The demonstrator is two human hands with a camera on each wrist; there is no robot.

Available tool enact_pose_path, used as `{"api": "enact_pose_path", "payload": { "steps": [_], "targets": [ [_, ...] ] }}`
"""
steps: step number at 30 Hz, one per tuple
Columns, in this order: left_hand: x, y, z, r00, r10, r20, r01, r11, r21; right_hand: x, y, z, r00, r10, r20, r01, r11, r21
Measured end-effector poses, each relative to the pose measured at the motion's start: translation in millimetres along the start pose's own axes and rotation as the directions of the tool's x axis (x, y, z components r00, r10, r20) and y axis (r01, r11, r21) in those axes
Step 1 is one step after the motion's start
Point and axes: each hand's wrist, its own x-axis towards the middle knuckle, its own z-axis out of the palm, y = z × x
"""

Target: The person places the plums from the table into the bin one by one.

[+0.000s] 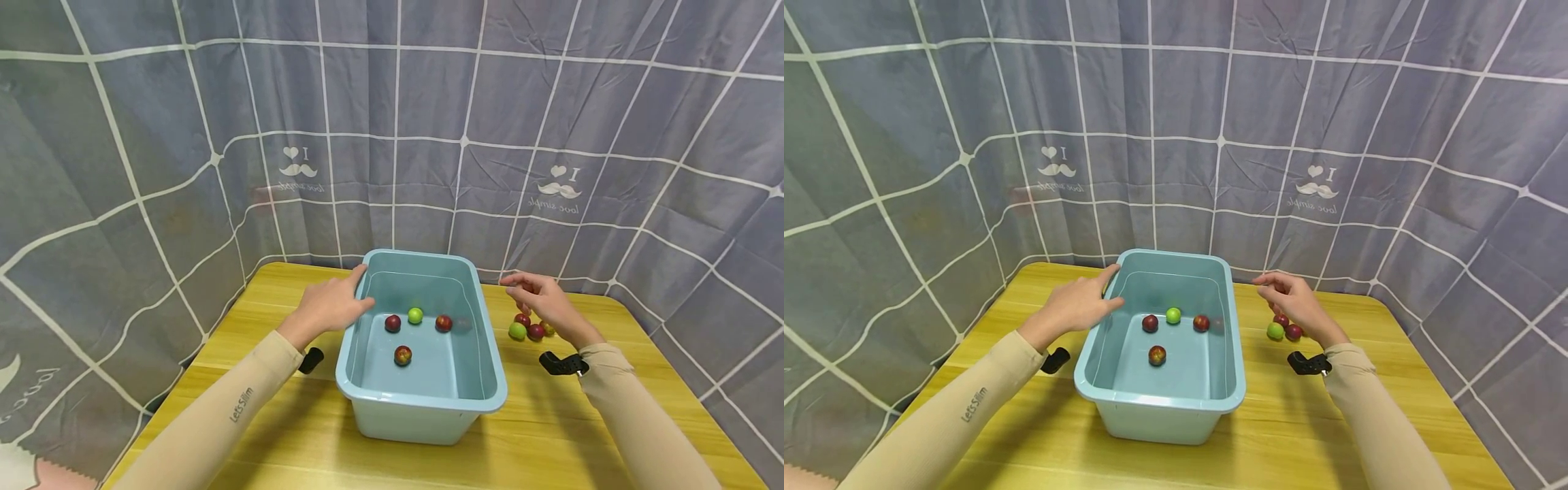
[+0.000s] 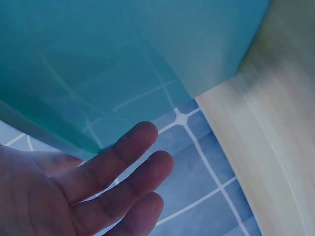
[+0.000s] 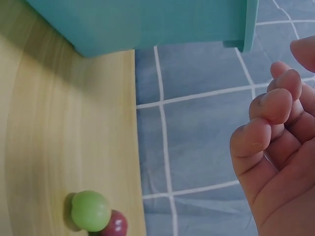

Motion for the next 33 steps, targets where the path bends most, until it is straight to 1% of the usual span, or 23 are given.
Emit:
{"api": "enact_pose_path", "payload": {
  "steps": [5, 8, 13, 17, 24, 33],
  "targets": [
    [1.1, 2.0, -3.4, 0.999, -0.020, -0.035, 0.020, 1.000, 0.011, -0.9, 11.0, 3.4, 1.000, 0.001, -0.022, 0.000, 0.999, 0.052],
    [1.9, 4.7, -2.9, 0.999, -0.019, -0.050, 0.020, 1.000, 0.016, -2.2, 19.7, 4.6, 0.999, 0.000, -0.040, 0.003, 0.997, 0.073],
    [3.2, 8.8, 0.6, 0.998, -0.008, -0.055, 0.010, 1.000, 0.030, -5.8, 34.2, 5.2, 0.998, 0.021, -0.062, -0.015, 0.995, 0.100],
    [3.6, 8.9, 3.0, 0.999, -0.011, -0.052, 0.011, 1.000, 0.014, -8.1, 43.1, 6.2, 0.996, 0.034, -0.080, -0.023, 0.991, 0.131],
    [3.7, 7.7, 5.1, 0.999, -0.015, -0.050, 0.015, 1.000, -0.005, -12.1, 54.4, 8.8, 0.994, 0.090, -0.067, -0.070, 0.965, 0.253],
    [3.4, 6.0, 5.7, 0.999, -0.020, -0.047, 0.019, 1.000, -0.023, -17.0, 69.8, 11.7, 0.991, 0.096, -0.099, -0.072, 0.973, 0.217]
  ]
}}
